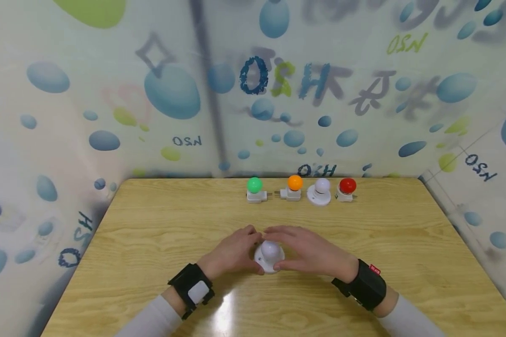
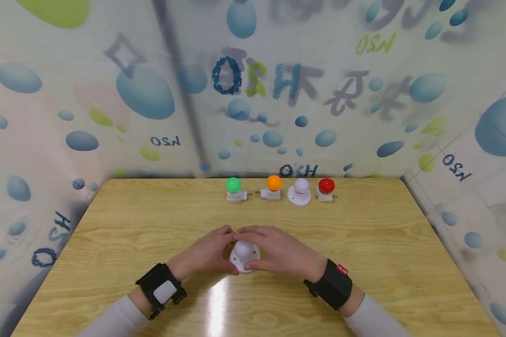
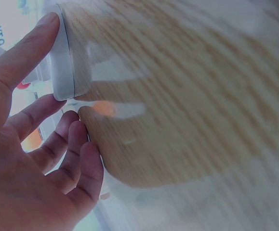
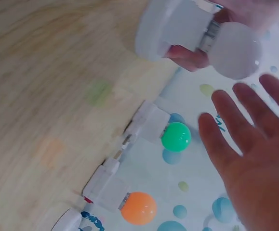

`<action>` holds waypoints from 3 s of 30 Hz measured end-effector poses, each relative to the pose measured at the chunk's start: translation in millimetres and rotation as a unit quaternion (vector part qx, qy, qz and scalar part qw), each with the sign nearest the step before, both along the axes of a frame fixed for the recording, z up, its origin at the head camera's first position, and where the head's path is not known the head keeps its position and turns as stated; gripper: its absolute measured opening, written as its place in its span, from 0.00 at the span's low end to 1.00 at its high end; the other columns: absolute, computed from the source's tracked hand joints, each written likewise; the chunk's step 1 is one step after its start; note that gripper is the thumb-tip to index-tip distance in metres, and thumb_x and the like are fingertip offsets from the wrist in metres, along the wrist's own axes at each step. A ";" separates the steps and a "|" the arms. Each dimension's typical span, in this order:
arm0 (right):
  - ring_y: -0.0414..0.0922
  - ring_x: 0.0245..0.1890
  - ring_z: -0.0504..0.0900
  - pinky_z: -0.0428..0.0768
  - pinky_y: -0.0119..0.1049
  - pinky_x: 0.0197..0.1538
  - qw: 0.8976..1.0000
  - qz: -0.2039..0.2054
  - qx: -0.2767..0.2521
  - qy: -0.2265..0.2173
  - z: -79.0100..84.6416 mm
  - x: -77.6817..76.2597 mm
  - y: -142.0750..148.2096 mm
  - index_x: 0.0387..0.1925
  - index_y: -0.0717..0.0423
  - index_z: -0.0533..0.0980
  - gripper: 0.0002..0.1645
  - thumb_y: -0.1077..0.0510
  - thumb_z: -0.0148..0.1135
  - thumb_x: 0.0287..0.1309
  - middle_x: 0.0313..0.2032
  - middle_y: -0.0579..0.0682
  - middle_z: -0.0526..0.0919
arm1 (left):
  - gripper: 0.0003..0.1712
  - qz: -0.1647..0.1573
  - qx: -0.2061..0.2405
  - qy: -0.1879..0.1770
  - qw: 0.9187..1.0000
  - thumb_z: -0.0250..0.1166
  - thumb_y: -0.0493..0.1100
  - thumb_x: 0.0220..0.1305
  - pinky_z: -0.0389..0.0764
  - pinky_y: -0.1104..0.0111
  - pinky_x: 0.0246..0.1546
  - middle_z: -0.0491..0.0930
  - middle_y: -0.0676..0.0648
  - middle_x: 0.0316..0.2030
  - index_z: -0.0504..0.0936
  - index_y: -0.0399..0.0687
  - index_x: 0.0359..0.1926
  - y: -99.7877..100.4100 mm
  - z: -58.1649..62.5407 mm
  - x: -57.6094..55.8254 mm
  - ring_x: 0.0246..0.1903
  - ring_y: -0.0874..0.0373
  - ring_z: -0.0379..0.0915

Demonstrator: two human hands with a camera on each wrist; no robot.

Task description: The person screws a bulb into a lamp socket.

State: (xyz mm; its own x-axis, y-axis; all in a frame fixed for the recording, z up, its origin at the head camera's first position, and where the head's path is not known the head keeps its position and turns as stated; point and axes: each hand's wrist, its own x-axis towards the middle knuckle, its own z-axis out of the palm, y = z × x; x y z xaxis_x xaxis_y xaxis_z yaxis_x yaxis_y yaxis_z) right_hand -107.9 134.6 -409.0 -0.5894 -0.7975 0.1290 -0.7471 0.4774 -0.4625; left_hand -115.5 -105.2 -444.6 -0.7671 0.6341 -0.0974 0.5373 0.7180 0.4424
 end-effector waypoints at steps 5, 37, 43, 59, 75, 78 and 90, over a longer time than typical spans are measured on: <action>0.42 0.67 0.64 0.68 0.42 0.62 0.999 0.048 0.001 -0.013 0.6 -2.5 -1.0 0.71 0.47 0.64 0.38 0.44 0.61 0.61 0.70 0.43 0.63 | 0.47 0.001 -0.005 -0.002 1.000 0.75 0.63 0.41 0.73 0.70 0.36 0.70 0.52 0.41 0.75 0.50 0.63 -1.1 1.0 0.0 0.37 0.61 0.67; 0.39 0.55 0.71 0.72 0.39 0.57 0.997 -0.024 0.006 0.079 -3.7 -3.6 -7.5 0.59 0.50 0.73 0.42 0.28 0.58 0.50 0.57 0.43 0.74 | 0.36 -0.003 0.000 0.008 1.000 0.75 0.62 0.41 0.73 0.70 0.39 0.71 0.52 0.42 0.80 0.49 0.50 0.1 0.8 0.3 0.38 0.61 0.67; 0.42 0.65 0.66 0.67 0.45 0.62 0.998 0.023 0.017 0.056 2.7 -3.4 -1.4 0.68 0.47 0.68 0.47 0.34 0.65 0.48 0.68 0.44 0.66 | 0.42 0.004 -0.005 -0.001 1.000 0.75 0.63 0.41 0.74 0.69 0.39 0.71 0.53 0.43 0.78 0.50 0.58 0.2 -0.5 0.2 0.38 0.61 0.68; 0.41 0.61 0.70 0.70 0.42 0.60 0.997 0.042 0.031 0.059 -9.6 -1.0 -3.5 0.67 0.47 0.69 0.32 0.43 0.58 0.63 0.66 0.43 0.69 | 0.48 0.001 -0.011 0.004 1.000 0.74 0.64 0.41 0.73 0.70 0.38 0.70 0.54 0.42 0.74 0.53 0.65 0.7 0.8 0.9 0.37 0.62 0.67; 0.34 0.41 0.71 0.75 0.29 0.44 0.996 -0.007 -0.004 0.084 -13.7 0.1 -12.7 0.54 0.48 0.74 0.28 0.37 0.59 0.58 0.47 0.39 0.75 | 0.37 -0.001 -0.005 0.009 1.000 0.74 0.64 0.42 0.73 0.71 0.36 0.71 0.53 0.41 0.79 0.50 0.51 0.4 -0.2 0.4 0.36 0.61 0.67; 0.33 0.39 0.69 0.74 0.28 0.43 0.995 -0.017 -0.002 0.093 -15.1 -0.7 -13.7 0.53 0.48 0.74 0.32 0.33 0.58 0.55 0.44 0.39 0.74 | 0.37 0.000 -0.007 0.005 1.000 0.74 0.64 0.42 0.73 0.71 0.37 0.71 0.53 0.41 0.79 0.51 0.52 0.8 -0.5 0.0 0.37 0.62 0.67; 0.42 0.66 0.63 0.67 0.44 0.62 0.997 0.033 0.023 0.060 -7.1 -0.2 -2.3 0.71 0.46 0.63 0.46 0.39 0.66 0.53 0.71 0.44 0.61 | 0.44 0.004 -0.007 0.001 1.000 0.75 0.63 0.41 0.73 0.70 0.36 0.70 0.53 0.41 0.77 0.51 0.60 0.8 0.8 0.9 0.36 0.62 0.67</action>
State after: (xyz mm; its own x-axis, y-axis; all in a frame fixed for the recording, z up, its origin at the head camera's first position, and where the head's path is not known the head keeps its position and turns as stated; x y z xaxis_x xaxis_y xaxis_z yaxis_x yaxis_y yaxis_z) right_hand -108.1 132.3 -416.1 -0.5188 -0.8403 0.1572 -0.8258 0.4450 -0.3463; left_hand -114.5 -104.4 -443.8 -0.7726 0.6261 -0.1048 0.5321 0.7288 0.4310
